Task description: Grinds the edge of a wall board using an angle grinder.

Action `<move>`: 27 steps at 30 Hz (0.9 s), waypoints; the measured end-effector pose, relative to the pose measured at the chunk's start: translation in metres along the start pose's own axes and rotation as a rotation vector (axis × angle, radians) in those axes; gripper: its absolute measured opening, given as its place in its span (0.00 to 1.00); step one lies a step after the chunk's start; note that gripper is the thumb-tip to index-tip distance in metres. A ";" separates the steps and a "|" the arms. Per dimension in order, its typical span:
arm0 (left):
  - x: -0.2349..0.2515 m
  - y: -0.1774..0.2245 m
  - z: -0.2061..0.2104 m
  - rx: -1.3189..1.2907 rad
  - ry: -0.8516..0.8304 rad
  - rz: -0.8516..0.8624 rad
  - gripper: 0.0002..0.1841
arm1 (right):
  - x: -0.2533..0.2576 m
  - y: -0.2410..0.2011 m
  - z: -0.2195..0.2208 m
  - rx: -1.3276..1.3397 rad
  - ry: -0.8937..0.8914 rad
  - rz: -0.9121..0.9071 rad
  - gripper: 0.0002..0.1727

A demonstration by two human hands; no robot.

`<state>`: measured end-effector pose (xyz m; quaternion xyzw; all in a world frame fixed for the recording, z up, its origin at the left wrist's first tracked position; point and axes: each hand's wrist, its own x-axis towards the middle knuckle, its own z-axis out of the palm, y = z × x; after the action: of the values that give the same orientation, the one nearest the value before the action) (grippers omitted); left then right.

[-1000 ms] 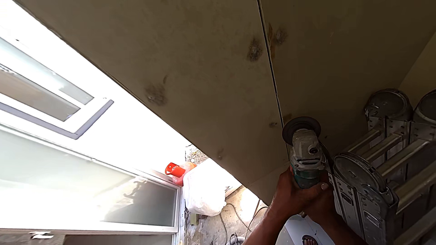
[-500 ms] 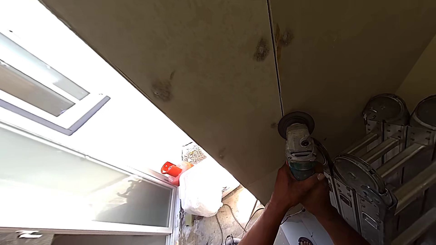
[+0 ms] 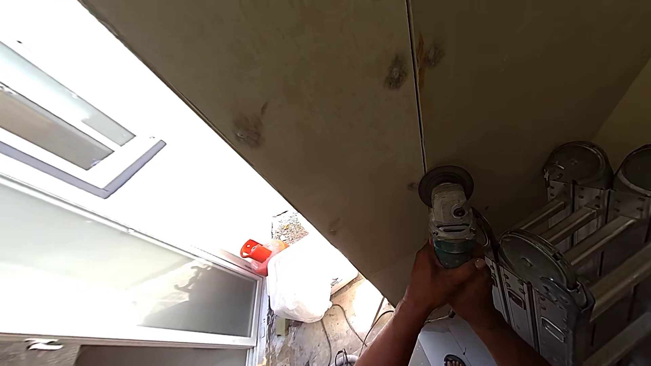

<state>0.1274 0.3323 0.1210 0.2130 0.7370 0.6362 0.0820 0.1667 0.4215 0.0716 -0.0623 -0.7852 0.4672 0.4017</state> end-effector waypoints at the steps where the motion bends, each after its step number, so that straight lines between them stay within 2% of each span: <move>1: -0.001 -0.001 0.000 0.003 0.001 -0.004 0.32 | 0.000 0.000 0.000 0.002 -0.001 -0.003 0.47; 5: -0.001 0.001 -0.001 0.020 -0.006 -0.038 0.29 | 0.000 -0.001 0.000 0.015 -0.008 0.005 0.46; 8: -0.001 0.002 -0.001 0.017 -0.009 -0.026 0.31 | 0.000 -0.002 0.000 0.009 0.003 0.002 0.45; 16: 0.000 0.004 -0.001 -0.005 -0.008 -0.014 0.30 | 0.002 -0.003 -0.002 -0.014 -0.006 -0.023 0.49; 18: -0.002 0.002 -0.001 -0.014 0.015 -0.019 0.28 | 0.004 -0.004 -0.002 -0.002 -0.023 -0.020 0.47; 24: -0.002 0.003 0.000 0.006 -0.009 -0.029 0.32 | -0.003 -0.003 0.000 -0.048 0.004 0.019 0.47; 27: -0.002 0.003 -0.001 -0.003 0.009 -0.032 0.29 | 0.002 -0.007 -0.003 -0.030 -0.009 -0.007 0.46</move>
<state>0.1298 0.3307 0.1236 0.1981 0.7397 0.6369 0.0893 0.1690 0.4206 0.0788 -0.0634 -0.7941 0.4543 0.3987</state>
